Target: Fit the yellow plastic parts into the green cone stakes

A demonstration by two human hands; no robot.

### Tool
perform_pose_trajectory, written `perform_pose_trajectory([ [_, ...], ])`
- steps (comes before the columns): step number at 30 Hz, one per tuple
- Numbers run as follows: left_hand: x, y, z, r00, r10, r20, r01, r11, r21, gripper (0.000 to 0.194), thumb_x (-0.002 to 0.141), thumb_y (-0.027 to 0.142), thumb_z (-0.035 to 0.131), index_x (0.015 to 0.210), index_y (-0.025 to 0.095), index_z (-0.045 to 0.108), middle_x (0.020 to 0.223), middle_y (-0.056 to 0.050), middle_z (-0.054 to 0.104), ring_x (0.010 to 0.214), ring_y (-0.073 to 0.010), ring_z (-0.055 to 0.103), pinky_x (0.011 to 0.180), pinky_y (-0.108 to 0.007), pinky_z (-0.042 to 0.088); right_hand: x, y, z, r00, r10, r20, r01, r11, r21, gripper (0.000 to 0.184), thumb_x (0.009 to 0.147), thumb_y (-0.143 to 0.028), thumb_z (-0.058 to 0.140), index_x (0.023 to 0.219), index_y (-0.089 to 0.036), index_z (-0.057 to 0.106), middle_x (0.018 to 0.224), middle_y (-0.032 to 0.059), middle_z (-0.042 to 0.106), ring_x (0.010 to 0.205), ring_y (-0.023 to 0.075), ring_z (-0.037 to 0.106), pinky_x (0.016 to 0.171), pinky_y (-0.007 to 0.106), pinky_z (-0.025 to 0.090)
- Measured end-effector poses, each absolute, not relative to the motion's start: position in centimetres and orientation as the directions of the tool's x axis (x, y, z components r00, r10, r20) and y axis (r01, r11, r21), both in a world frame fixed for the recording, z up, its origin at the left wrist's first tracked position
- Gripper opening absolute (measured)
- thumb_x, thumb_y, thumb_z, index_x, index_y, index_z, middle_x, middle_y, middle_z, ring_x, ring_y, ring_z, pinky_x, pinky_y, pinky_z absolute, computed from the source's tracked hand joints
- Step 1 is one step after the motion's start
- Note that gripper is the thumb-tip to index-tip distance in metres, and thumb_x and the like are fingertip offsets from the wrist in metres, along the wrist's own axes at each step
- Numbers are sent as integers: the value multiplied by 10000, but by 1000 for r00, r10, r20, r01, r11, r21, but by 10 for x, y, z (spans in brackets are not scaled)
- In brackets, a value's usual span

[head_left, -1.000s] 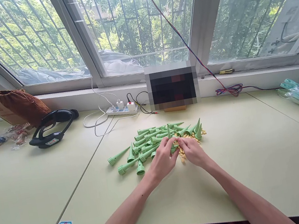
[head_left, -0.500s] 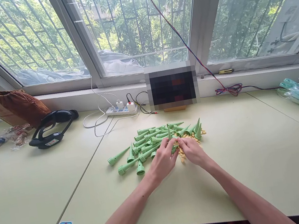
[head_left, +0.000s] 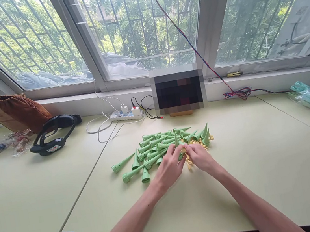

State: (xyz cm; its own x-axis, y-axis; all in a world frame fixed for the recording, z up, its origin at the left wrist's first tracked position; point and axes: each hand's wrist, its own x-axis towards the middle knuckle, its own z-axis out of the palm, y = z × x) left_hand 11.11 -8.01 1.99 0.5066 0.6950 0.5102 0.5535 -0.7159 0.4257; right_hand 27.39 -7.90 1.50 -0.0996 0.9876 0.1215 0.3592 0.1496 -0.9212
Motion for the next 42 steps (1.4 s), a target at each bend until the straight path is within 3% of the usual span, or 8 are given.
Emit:
perform_pose_trajectory([
  [7,112,-80,21,488,711,506,533,-702,472,277,958,226,476,1235,230,486,1022,-57,512,635,-107,525,681,-292,526,274,-79,15,-110,991,74,298,104,-949,500,952,-550,351,578,-226,279,487,-47,298,463,117,262,459,268,195],
  [11,113,-78,24,440,759,480,458,-649,608,281,916,218,547,1195,239,535,1013,-52,552,761,-141,578,689,-275,535,273,-78,15,-98,992,83,218,102,-971,521,931,-591,389,578,-223,281,495,-55,274,458,107,251,448,263,202],
  [15,112,-76,27,419,812,405,332,-553,764,415,884,244,598,1284,255,488,1135,-71,572,941,-182,582,741,-289,560,272,-79,18,-105,989,101,157,116,-981,558,925,-621,395,560,-218,270,500,-57,243,452,93,234,434,257,193],
  [20,114,-78,31,493,824,279,71,-358,931,588,896,275,600,1410,289,316,1044,-51,547,844,-144,601,760,-322,581,271,-81,24,-47,990,131,86,135,-987,556,917,-618,434,569,-214,277,520,-57,256,460,85,247,417,241,215],
  [25,117,-79,28,544,801,249,-135,-209,969,697,873,274,651,1434,314,240,994,-35,531,844,-146,610,805,-362,570,272,-84,30,-5,986,167,46,167,-985,480,911,-603,461,648,-208,393,565,-44,399,460,95,358,406,233,324],
  [30,113,-73,27,601,776,188,-259,-34,965,760,837,252,695,1427,323,222,1129,-73,527,896,-167,625,842,-413,563,271,-85,29,-41,977,207,-6,207,-978,382,880,-532,570,710,-220,430,584,-43,480,447,114,469,409,249,398],
  [35,109,-69,25,611,780,138,-248,23,969,762,829,248,698,1452,309,264,1223,-101,503,872,-142,604,813,-346,549,270,-86,27,-103,970,219,1,221,-975,360,885,-516,576,719,-225,445,497,-57,493,400,133,503,415,268,427],
  [42,106,-71,22,613,780,127,-142,-49,989,730,866,283,651,1495,329,284,1276,-104,513,831,-122,556,786,-306,521,269,-86,25,-136,965,225,6,228,-974,369,895,-529,554,720,-213,479,513,-54,506,390,127,530,400,251,427],
])
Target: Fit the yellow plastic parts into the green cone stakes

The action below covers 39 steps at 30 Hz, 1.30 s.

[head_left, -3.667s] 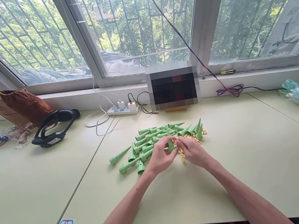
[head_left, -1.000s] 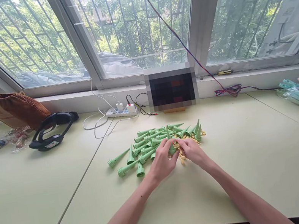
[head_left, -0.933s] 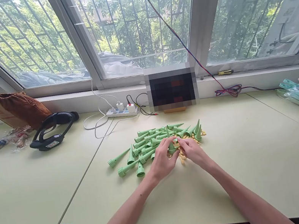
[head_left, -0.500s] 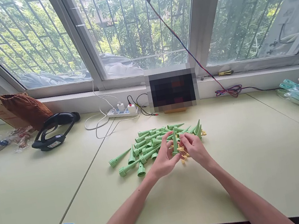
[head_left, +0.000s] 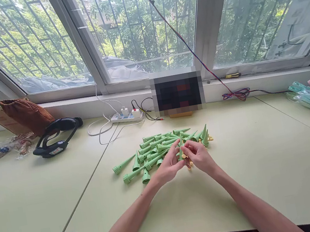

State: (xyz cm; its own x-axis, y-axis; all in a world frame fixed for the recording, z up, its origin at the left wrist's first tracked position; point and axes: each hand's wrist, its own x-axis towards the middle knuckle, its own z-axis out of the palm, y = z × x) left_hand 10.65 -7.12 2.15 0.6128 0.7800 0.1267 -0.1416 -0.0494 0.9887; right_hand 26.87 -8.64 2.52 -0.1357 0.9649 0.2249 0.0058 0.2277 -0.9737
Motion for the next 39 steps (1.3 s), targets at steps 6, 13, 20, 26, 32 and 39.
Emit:
perform_pose_trajectory([
  [6,104,-73,20,617,773,148,-82,-124,989,737,895,314,613,1522,337,226,1390,-122,472,858,-140,564,789,-318,526,267,-86,24,-143,970,195,2,197,-980,389,874,-556,569,722,-207,489,557,-50,512,390,112,519,387,237,428],
  [13,104,-73,17,623,767,154,-59,-150,987,759,905,319,597,1533,351,171,1430,-120,441,916,-158,562,848,-358,527,267,-87,24,-147,966,215,-6,216,-976,376,886,-522,571,705,-204,484,531,-65,465,383,102,506,385,222,407],
  [20,102,-72,11,629,759,165,-47,-176,983,750,918,334,578,1535,362,151,1432,-116,437,854,-151,560,812,-377,552,265,-88,27,-136,967,215,10,218,-976,374,884,-528,566,708,-205,498,506,-72,447,383,100,509,391,213,407],
  [26,105,-72,12,636,750,180,-88,-161,983,726,927,280,556,1531,357,160,1416,-113,431,932,-159,571,865,-366,530,266,-87,28,-143,965,221,7,224,-975,380,881,-530,565,700,-204,493,488,-74,431,373,98,496,391,212,394],
  [32,113,-74,21,552,800,236,-94,-221,971,746,893,235,585,1520,318,189,1155,-83,545,932,-166,588,849,-348,518,268,-85,32,-89,967,237,15,239,-971,345,874,-515,581,741,-203,513,564,-46,498,446,112,505,428,230,397],
  [39,113,-75,24,505,818,273,182,-411,893,712,848,192,599,1487,277,295,910,-9,530,744,-113,478,675,-243,444,272,-83,28,30,953,302,174,293,-940,278,886,-480,583,863,-207,536,620,-27,515,532,132,448,495,251,359],
])
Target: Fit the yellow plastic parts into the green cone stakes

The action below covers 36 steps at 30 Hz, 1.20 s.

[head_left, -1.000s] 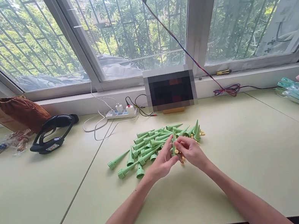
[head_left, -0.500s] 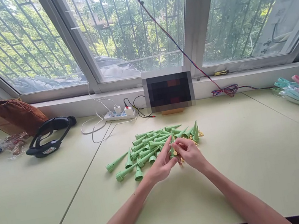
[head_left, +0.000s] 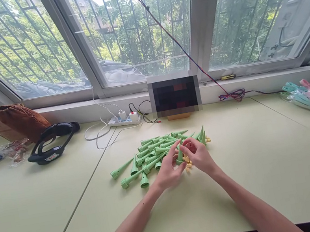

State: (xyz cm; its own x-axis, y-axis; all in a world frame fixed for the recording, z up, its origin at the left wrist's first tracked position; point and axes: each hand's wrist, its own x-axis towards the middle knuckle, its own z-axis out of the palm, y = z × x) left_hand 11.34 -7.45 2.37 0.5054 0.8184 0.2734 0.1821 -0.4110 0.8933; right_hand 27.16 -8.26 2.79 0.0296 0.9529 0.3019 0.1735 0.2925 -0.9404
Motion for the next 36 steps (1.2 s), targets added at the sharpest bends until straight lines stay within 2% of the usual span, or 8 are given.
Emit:
perform_pose_trajectory([
  [4,114,-75,25,497,821,280,266,-452,852,740,828,175,599,1489,285,286,893,0,531,709,-107,436,621,-227,385,271,-83,26,46,941,335,236,315,-919,282,886,-481,574,831,-208,533,618,-31,478,540,134,429,513,256,357],
  [11,114,-76,26,494,820,288,335,-486,807,760,815,180,611,1490,295,282,760,40,501,690,-114,447,644,-243,394,271,-82,26,21,923,385,272,365,-890,256,893,-418,570,770,-205,500,624,-37,447,545,121,397,505,248,336],
  [14,114,-75,26,508,808,298,335,-505,795,775,805,210,652,1484,303,291,857,13,573,741,-128,513,668,-260,436,273,-83,29,9,917,399,290,379,-879,237,895,-383,564,757,-206,487,627,-36,451,546,121,402,507,248,338],
  [17,113,-75,26,517,794,321,283,-512,811,774,788,249,706,1460,305,326,1013,-29,619,910,-174,586,778,-308,508,279,-85,40,-28,903,428,325,413,-851,222,896,-356,554,748,-207,482,616,-40,438,545,118,394,510,245,340],
  [20,112,-73,26,505,775,381,191,-530,826,656,831,299,678,1416,281,380,1104,-64,615,1047,-206,596,867,-345,546,293,-88,59,-73,886,457,406,445,-798,207,885,-335,564,745,-204,486,598,-48,426,540,111,371,508,240,329],
  [23,112,-71,24,438,788,433,189,-552,812,498,890,343,608,1347,238,441,1078,-75,606,977,-187,619,822,-335,572,315,-91,77,-136,892,431,476,440,-762,190,884,-308,545,737,-202,490,609,-44,464,540,106,390,510,233,336],
  [29,112,-69,17,360,774,521,331,-628,704,269,936,299,542,1186,199,543,925,-38,629,747,-127,597,689,-270,527,366,-86,85,-48,918,393,668,322,-671,130,817,-266,555,715,-206,500,596,-45,504,538,108,424,525,230,353],
  [36,113,-70,15,425,714,556,369,-698,614,149,954,249,503,1064,191,584,847,-19,596,692,-113,548,603,-222,452,403,-63,61,163,906,391,842,78,-533,177,713,-276,579,602,-216,454,552,-30,537,529,130,453,529,242,341],
])
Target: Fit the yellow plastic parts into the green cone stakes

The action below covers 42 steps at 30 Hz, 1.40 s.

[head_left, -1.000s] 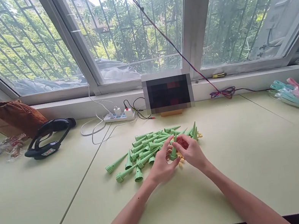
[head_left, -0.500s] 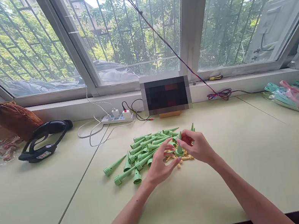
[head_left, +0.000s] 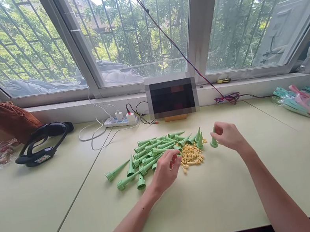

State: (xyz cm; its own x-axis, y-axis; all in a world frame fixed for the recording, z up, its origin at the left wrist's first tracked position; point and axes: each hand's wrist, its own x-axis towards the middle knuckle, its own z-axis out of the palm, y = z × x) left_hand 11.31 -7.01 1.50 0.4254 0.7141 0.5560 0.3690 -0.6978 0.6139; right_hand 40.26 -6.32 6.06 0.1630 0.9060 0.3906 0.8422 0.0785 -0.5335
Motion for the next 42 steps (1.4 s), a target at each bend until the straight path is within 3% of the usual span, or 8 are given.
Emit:
perform_pose_trajectory([
  [7,112,-70,13,445,712,543,378,-699,606,139,959,249,489,1005,186,604,799,-10,566,631,-100,502,557,-212,402,401,-47,33,278,843,460,810,52,-584,262,758,-365,568,611,-229,399,543,-20,557,508,144,450,572,266,362],
  [27,112,-73,17,476,718,508,397,-691,604,175,970,243,444,995,192,609,792,-21,563,609,-111,487,582,-237,410,388,-34,20,220,832,509,745,193,-638,439,855,-604,500,654,-214,485,554,-20,498,532,137,403,544,255,359],
  [34,112,-72,18,435,729,528,414,-683,602,159,960,237,463,988,185,610,807,-22,591,601,-105,487,558,-227,413,387,-38,24,278,822,497,743,144,-654,450,849,-632,515,754,-196,571,598,16,588,527,158,500,570,272,390],
  [38,111,-70,18,362,750,554,422,-662,620,137,948,217,478,985,185,606,867,-35,629,667,-116,554,584,-225,447,381,-49,39,414,685,599,744,124,-656,423,880,-587,511,932,-175,589,593,-5,571,542,168,538,600,274,413],
  [42,108,-67,22,274,764,584,449,-638,625,129,935,202,491,983,186,610,859,-30,636,648,-110,560,561,-216,454,358,-63,50,436,554,709,768,181,-615,331,941,-477,460,890,-173,581,617,11,560,537,157,512,582,266,408],
])
